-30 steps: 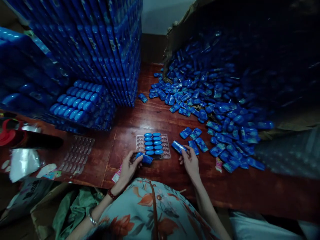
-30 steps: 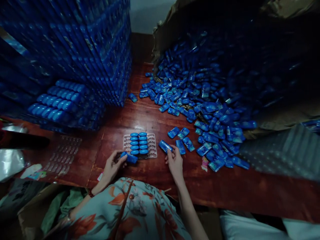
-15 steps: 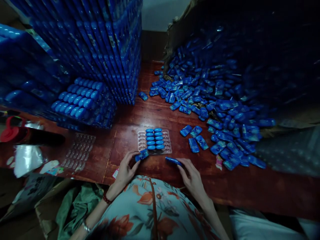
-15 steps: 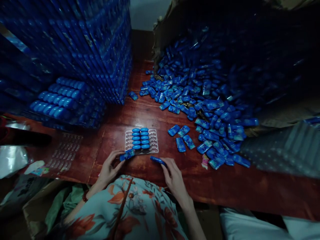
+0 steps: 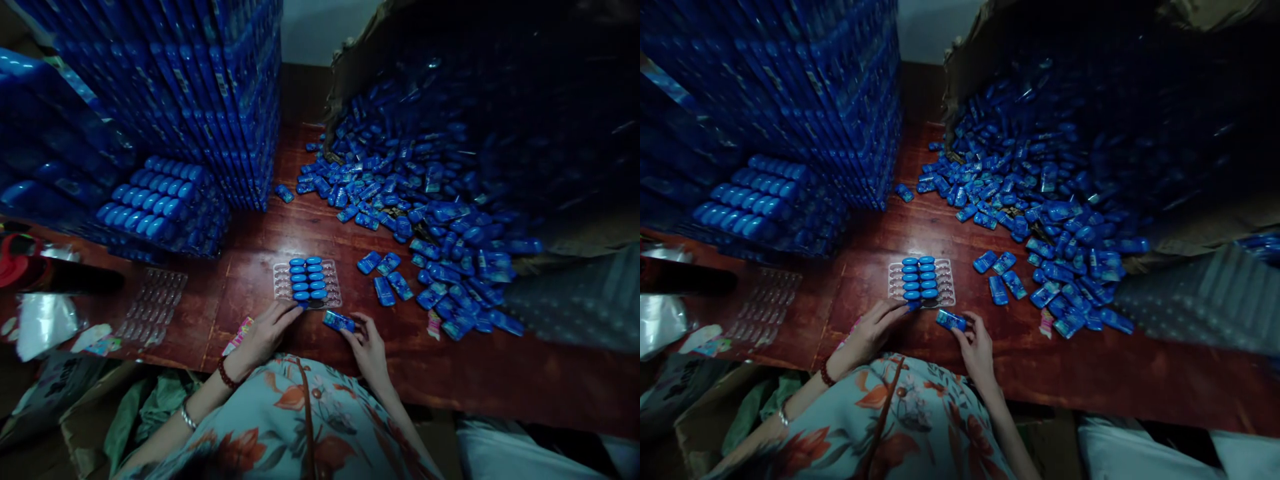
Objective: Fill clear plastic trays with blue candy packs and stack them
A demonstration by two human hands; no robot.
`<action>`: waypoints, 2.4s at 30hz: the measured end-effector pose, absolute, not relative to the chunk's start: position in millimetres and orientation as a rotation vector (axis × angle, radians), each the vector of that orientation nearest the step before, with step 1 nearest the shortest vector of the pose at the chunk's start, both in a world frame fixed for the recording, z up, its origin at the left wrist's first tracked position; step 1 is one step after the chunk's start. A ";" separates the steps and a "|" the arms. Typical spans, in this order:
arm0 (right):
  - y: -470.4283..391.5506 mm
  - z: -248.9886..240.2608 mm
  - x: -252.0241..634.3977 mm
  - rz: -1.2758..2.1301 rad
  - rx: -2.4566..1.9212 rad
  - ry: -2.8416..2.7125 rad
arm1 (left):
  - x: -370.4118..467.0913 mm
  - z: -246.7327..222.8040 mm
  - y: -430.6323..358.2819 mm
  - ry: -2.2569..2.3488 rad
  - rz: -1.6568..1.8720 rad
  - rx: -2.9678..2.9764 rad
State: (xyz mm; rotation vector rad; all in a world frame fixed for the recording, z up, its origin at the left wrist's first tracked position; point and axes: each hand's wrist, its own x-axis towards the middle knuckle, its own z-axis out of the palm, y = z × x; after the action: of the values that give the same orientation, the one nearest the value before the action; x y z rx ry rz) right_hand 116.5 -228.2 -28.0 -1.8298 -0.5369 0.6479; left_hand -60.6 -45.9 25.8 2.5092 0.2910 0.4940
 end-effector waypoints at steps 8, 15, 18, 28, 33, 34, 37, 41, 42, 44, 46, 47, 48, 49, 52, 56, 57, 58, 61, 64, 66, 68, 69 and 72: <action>-203.9 -1.2 125.4 0.340 -1.781 -0.933 | -61.8 4.2 -34.2 0.229 0.525 2.611; -176.8 17.0 134.1 0.043 -1.778 -1.899 | -53.8 21.7 -23.0 0.023 0.277 2.802; -166.7 31.1 123.4 -0.001 -1.933 -2.115 | -42.9 28.0 -25.5 -0.008 0.145 2.850; -150.2 31.6 97.6 -0.070 -2.131 -2.059 | -46.7 9.7 -18.0 0.010 0.527 2.829; -155.9 16.8 100.0 -0.112 -1.968 -1.864 | -30.4 15.4 -16.9 0.235 0.782 2.701; -157.6 13.0 99.9 -0.161 -1.939 -1.821 | -22.6 18.0 -17.7 0.294 0.766 2.694; -163.2 3.6 107.0 -0.265 -1.880 -1.696 | 5.9 22.8 -21.3 0.446 0.586 2.760; -168.9 0.6 154.9 -0.309 -1.993 -1.451 | 39.0 18.2 -29.6 0.595 0.379 2.849; -169.5 1.0 172.4 -0.291 -2.093 -1.382 | 43.9 16.1 -32.2 0.623 0.362 2.855; -168.9 1.5 206.7 -0.205 -2.308 -1.329 | 48.9 12.7 -37.0 0.665 0.362 2.857; -165.2 0.8 233.0 -0.114 -2.468 -1.418 | 48.9 11.2 -39.3 0.674 0.391 2.849; -162.1 0.1 241.7 -0.079 -2.516 -1.506 | 48.2 11.6 -38.6 0.657 0.406 2.837; -158.2 -0.6 247.5 -0.055 -2.545 -1.605 | 47.9 13.0 -36.2 0.627 0.419 2.817; -153.8 -0.9 250.7 -0.043 -2.559 -1.701 | 48.8 15.5 -31.9 0.598 0.430 2.783; -138.8 2.8 250.7 -0.048 -2.591 -1.858 | 66.2 29.0 -6.7 0.544 0.475 2.604; -121.7 16.5 245.3 0.004 -2.655 -1.811 | 131.3 47.1 42.4 0.429 0.383 2.507; -119.8 19.5 244.8 0.014 -2.655 -1.804 | 151.6 48.9 53.0 0.401 0.271 2.578; -119.3 21.8 244.8 0.019 -2.645 -1.808 | 171.4 49.4 61.8 0.393 0.159 2.646; -128.5 23.1 247.4 0.050 -2.598 -1.828 | 219.3 44.3 76.1 0.414 0.039 2.707; -149.3 16.7 249.9 0.200 -2.496 -1.559 | 243.0 33.5 76.6 0.437 0.021 2.683; -163.5 10.2 248.0 0.322 -2.350 -1.208 | 247.1 25.8 74.8 0.436 0.028 2.646; -173.2 3.7 242.1 0.405 -2.126 -0.890 | 244.7 19.4 75.6 0.432 0.049 2.590; -175.6 0.5 238.0 0.435 -1.996 -0.764 | 241.4 17.2 77.7 0.426 0.064 2.557; -171.9 -8.3 224.3 0.520 -1.687 -0.497 | 223.5 15.1 90.9 0.404 0.131 2.438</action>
State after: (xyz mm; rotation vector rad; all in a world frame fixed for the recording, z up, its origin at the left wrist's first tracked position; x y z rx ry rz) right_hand 224.3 -171.9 -8.3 -1.6871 -0.4969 0.5201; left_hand 223.5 90.9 15.1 2.4382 0.4043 0.1314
